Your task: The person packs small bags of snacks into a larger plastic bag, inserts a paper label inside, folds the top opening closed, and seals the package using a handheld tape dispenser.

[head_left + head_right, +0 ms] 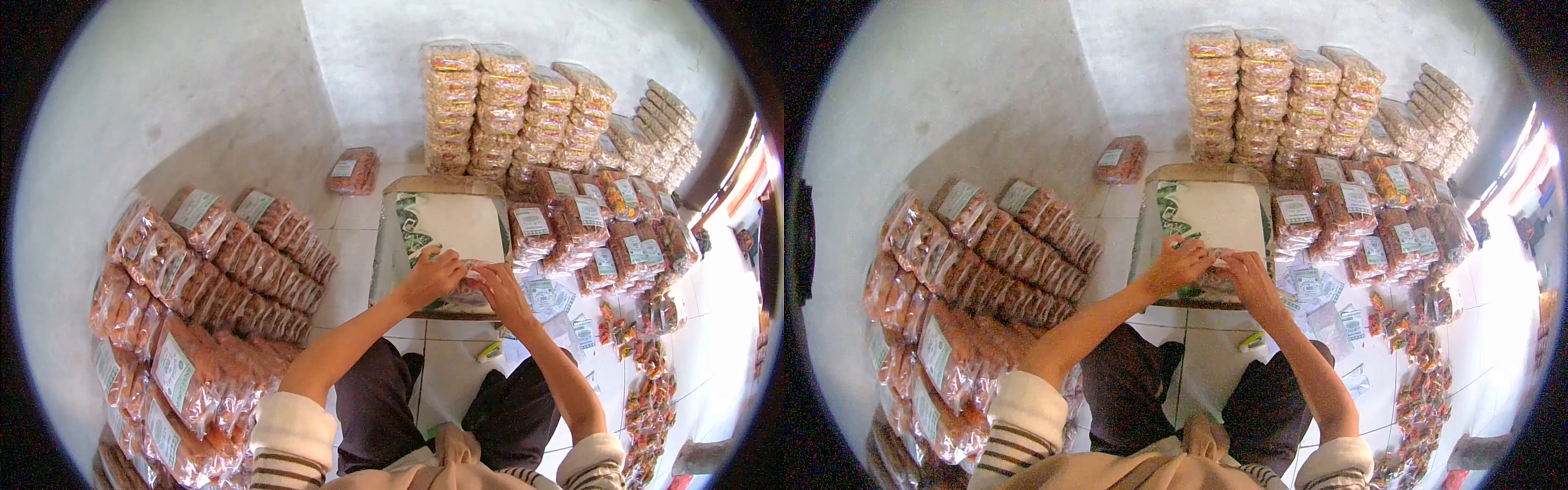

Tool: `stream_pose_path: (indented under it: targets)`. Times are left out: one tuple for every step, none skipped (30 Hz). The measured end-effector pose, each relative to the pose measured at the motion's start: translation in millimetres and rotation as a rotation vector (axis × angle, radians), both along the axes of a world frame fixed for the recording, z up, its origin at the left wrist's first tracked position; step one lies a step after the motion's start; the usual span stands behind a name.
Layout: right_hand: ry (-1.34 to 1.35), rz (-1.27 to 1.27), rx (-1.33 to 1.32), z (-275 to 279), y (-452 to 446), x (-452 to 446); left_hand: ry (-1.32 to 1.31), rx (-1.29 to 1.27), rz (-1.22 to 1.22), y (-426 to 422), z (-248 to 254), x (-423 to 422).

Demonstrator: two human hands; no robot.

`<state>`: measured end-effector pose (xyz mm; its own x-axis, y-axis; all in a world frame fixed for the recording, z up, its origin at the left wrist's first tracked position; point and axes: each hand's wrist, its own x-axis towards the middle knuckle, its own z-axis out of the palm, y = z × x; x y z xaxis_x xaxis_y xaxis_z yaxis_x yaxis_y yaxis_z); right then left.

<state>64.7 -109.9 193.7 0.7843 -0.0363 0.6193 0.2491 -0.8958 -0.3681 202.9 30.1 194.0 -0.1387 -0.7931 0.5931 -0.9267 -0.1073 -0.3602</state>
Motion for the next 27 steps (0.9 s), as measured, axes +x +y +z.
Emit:
stream_pose_path:
  targets:
    - [0.000, -0.001, 0.000, -1, -1, 1, 0.040, -0.059, -0.008, -1, -1, 0]
    - [-0.006, 0.013, 0.004, -2, -3, 2, 0.041, -0.059, -0.009, -2, -2, 1]
    - [-0.011, 0.025, 0.010, -3, -5, 3, 0.142, -0.090, -0.012, -5, -3, 1]
    - [-0.008, 0.020, 0.011, -6, -9, 3, 0.244, -0.120, -0.017, -7, -5, 1]
    - [0.013, 0.036, 0.001, -10, -13, 4, 0.248, -0.118, -0.023, -8, -7, 1]
    - [0.033, 0.052, -0.009, -9, -14, 5, 0.272, -0.108, -0.013, -7, -7, 2]
    - [0.035, 0.046, -0.007, -8, -16, 4, 0.294, -0.097, -0.002, -7, -8, 3]
    - [0.061, 0.028, -0.041, -6, -17, 2, 0.296, -0.096, -0.006, -7, -8, 4]
    - [0.087, 0.009, -0.076, -4, -17, 2, 0.337, -0.096, -0.022, -9, -7, 5]
    - [0.090, 0.002, -0.076, -5, -17, 4, 0.379, -0.096, -0.040, -10, -7, 6]
    - [0.096, -0.015, -0.061, -6, -17, 4, 0.385, -0.095, -0.048, -12, -7, 7]
    - [0.104, -0.032, -0.047, -3, -14, 5, 0.367, -0.124, -0.045, -14, -5, 8]
    - [0.113, -0.041, -0.046, 0, -9, 7, 0.350, -0.152, -0.043, -16, -3, 8]
    - [0.091, -0.119, -0.003, 4, -4, 9, 0.360, -0.149, -0.051, -18, -2, 8]
    - [0.068, -0.194, 0.039, 7, 0, 11, 0.361, -0.138, -0.047, -20, -2, 9]
    - [0.075, -0.200, 0.040, 6, 1, 12, 0.359, -0.127, -0.043, -21, -2, 10]
    - [0.130, -0.275, 0.175, 5, 2, 14, 0.364, -0.125, -0.048, -21, -1, 10]
    - [0.181, -0.350, 0.308, 5, 1, 16, 0.364, -0.112, -0.034, -22, -2, 10]
    - [0.182, -0.357, 0.307, 5, -2, 18, 0.363, -0.099, -0.020, -23, -3, 10]
    - [0.248, -0.377, 0.354, 4, -4, 21, 0.366, -0.097, -0.028, -24, -5, 10]
    - [0.313, -0.397, 0.400, 4, -7, 23, 0.359, -0.111, -0.028, -23, -6, 10]
    - [0.316, -0.405, 0.400, 6, -11, 25, 0.353, -0.125, -0.027, -24, -8, 9]
    - [0.433, -0.378, 0.602, 7, -16, 28, 0.358, -0.124, -0.032, -24, -10, 7]
    - [0.549, -0.344, 0.803, 9, -20, 30, 0.342, -0.139, -0.011, -24, -10, 5]
    - [0.552, -0.344, 0.802, 9, -25, 33, 0.325, -0.154, 0.013, -23, -10, 3]
    - [0.586, -0.302, 0.933, 6, -31, 36, 0.327, -0.154, 0.017, -21, -10, 2]
    - [0.619, -0.257, 1.062, 4, -35, 38, 0.356, -0.132, 0.012, -21, -11, 2]
